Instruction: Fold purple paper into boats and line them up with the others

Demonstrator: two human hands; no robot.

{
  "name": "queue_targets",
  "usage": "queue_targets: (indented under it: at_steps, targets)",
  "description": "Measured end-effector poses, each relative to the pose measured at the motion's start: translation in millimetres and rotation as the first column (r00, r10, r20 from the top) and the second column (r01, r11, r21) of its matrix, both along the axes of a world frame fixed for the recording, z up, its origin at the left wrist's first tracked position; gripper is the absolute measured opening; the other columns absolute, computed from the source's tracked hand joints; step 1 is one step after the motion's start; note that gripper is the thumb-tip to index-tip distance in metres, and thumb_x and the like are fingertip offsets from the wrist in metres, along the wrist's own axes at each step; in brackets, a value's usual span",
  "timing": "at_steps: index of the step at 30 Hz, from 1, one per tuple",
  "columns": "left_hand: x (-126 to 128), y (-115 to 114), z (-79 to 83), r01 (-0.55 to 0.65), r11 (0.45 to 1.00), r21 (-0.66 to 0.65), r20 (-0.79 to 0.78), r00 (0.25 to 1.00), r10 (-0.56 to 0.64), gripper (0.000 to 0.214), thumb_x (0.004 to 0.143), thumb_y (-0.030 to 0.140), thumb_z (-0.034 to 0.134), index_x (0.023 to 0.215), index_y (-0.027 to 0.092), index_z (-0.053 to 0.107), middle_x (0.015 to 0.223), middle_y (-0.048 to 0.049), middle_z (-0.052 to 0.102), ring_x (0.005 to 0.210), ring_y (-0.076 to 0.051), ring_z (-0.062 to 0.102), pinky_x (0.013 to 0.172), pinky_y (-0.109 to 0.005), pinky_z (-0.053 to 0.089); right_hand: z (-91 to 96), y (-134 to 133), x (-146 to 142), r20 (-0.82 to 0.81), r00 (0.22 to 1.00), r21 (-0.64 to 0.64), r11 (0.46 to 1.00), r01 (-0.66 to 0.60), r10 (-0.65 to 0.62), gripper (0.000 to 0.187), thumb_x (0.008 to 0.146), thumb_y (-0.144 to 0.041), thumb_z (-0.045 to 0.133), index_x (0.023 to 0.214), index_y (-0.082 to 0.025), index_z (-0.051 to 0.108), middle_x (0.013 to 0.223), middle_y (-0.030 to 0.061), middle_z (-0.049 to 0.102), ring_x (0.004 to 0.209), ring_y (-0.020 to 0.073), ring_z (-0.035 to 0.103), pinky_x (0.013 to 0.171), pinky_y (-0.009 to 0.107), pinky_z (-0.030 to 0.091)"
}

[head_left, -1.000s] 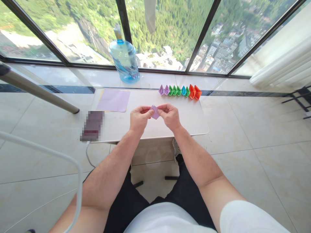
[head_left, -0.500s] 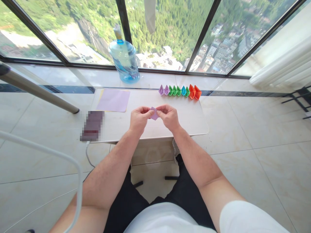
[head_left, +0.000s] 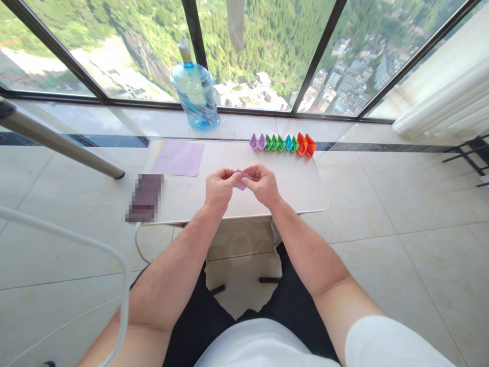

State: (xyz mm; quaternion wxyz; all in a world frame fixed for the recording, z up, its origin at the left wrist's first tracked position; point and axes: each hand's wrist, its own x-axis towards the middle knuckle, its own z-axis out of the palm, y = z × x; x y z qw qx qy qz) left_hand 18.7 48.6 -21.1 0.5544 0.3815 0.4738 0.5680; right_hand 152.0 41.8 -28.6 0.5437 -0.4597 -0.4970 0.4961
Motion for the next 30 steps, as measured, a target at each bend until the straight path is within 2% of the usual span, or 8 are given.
queue_targets:
  at_steps: [4, 11, 13, 16, 19, 24, 27, 30]
  targets:
    - [0, -1, -1.5, 0.009, 1.0, 0.009, -0.028, 1.0, -0.009, 0.022, 0.061, 0.032, 0.084, 0.066, 0.016, 0.069, 0.062, -0.0003, 0.067, 0.058, -0.013, 0.061, 0.059, -0.026, 0.049, 3.2, 0, 0, -0.023, 0.999, -0.021, 0.999, -0.03, 0.03, 0.046, 0.064, -0.051, 0.086, 0.091, -0.023, 0.062, 0.07, -0.0039, 0.07, 0.065, 0.0135, 0.065, 0.062, 0.027, 0.053]
    - [-13, 1, 5.8, 0.177, 0.983, -0.048, -0.086, 0.98, -0.181, 0.023, 0.059, 0.033, 0.086, 0.068, 0.015, 0.074, 0.063, -0.0049, 0.07, 0.059, -0.016, 0.065, 0.06, -0.029, 0.052, 5.8, 2, 6, 0.06, 0.998, -0.044, 0.998, -0.033, 0.036, 0.045, 0.061, -0.048, 0.088, 0.088, -0.022, 0.064, 0.063, -0.0043, 0.069, 0.058, 0.0128, 0.063, 0.054, 0.024, 0.049]
    - [-13, 2, 6.2, 0.165, 0.986, -0.019, -0.109, 0.98, -0.166, 0.021, 0.06, 0.032, 0.085, 0.067, 0.015, 0.074, 0.063, -0.0053, 0.071, 0.059, -0.017, 0.065, 0.06, -0.03, 0.052, 4.3, 2, 6, 0.072, 0.997, -0.057, 0.998, -0.026, 0.03, 0.045, 0.06, -0.046, 0.089, 0.088, -0.021, 0.065, 0.064, -0.0035, 0.07, 0.059, 0.013, 0.064, 0.055, 0.024, 0.049]
    - [-11, 2, 5.1, 0.078, 0.997, 0.002, -0.117, 0.99, -0.077, 0.02, 0.06, 0.03, 0.084, 0.065, 0.015, 0.073, 0.062, -0.004, 0.069, 0.058, -0.016, 0.063, 0.059, -0.029, 0.05, 3.2, 3, 8, 0.055, 0.998, -0.086, 0.996, -0.02, 0.024, 0.045, 0.059, -0.045, 0.091, 0.09, -0.02, 0.069, 0.07, -0.0014, 0.073, 0.064, 0.0144, 0.067, 0.06, 0.026, 0.053]
    - [-12, 4, 4.1, 0.041, 0.999, -0.034, -0.101, 0.994, -0.044, 0.022, 0.058, 0.031, 0.085, 0.064, 0.014, 0.072, 0.06, -0.0018, 0.067, 0.056, -0.013, 0.06, 0.057, -0.026, 0.047, 3.9, 5, 11, 0.022, 0.999, -0.138, 0.99, -0.032, 0.035, 0.041, 0.058, -0.045, 0.09, 0.082, -0.017, 0.072, 0.07, 0.0012, 0.074, 0.066, 0.0163, 0.069, 0.064, 0.03, 0.058]
    - [-16, 4, 5.6, 0.173, 0.973, -0.154, -0.075, 0.98, -0.186, 0.032, 0.058, 0.037, 0.085, 0.075, 0.013, 0.074, 0.068, -0.0042, 0.071, 0.063, -0.015, 0.064, 0.061, -0.027, 0.049, 5.3, 6, 14, 0.016, 1.0, -0.197, 0.98, 0.016, -0.013, 0.031, 0.059, -0.038, 0.087, 0.073, -0.016, 0.071, 0.064, 0.0009, 0.071, 0.061, 0.0155, 0.067, 0.061, 0.029, 0.058]
    - [-17, 3, 7.4, 0.175, 0.97, -0.168, -0.075, 0.979, -0.189, 0.039, 0.057, 0.034, 0.085, 0.088, 0.013, 0.074, 0.072, -0.0051, 0.073, 0.065, -0.015, 0.066, 0.06, -0.025, 0.048, 6.3, 6, 16, 0.025, 1.0, -0.151, 0.989, -0.001, 0.005, 0.026, 0.066, -0.033, 0.081, 0.084, -0.017, 0.073, 0.067, -0.0008, 0.071, 0.061, 0.0129, 0.064, 0.059, 0.026, 0.056]
    - [-17, 5, 8.8, 0.143, 0.971, -0.191, -0.046, 0.987, -0.154, 0.048, 0.054, 0.028, 0.086, 0.098, 0.016, 0.07, 0.067, -0.0018, 0.07, 0.058, -0.014, 0.062, 0.053, -0.022, 0.042, 8.0, 5, 20, 0.042, 0.991, -0.038, 0.991, -0.127, 0.129, 0.033, 0.072, -0.03, 0.071, 0.104, -0.019, 0.074, 0.08, 0.0, 0.075, 0.071, 0.0134, 0.065, 0.065, 0.026, 0.056]
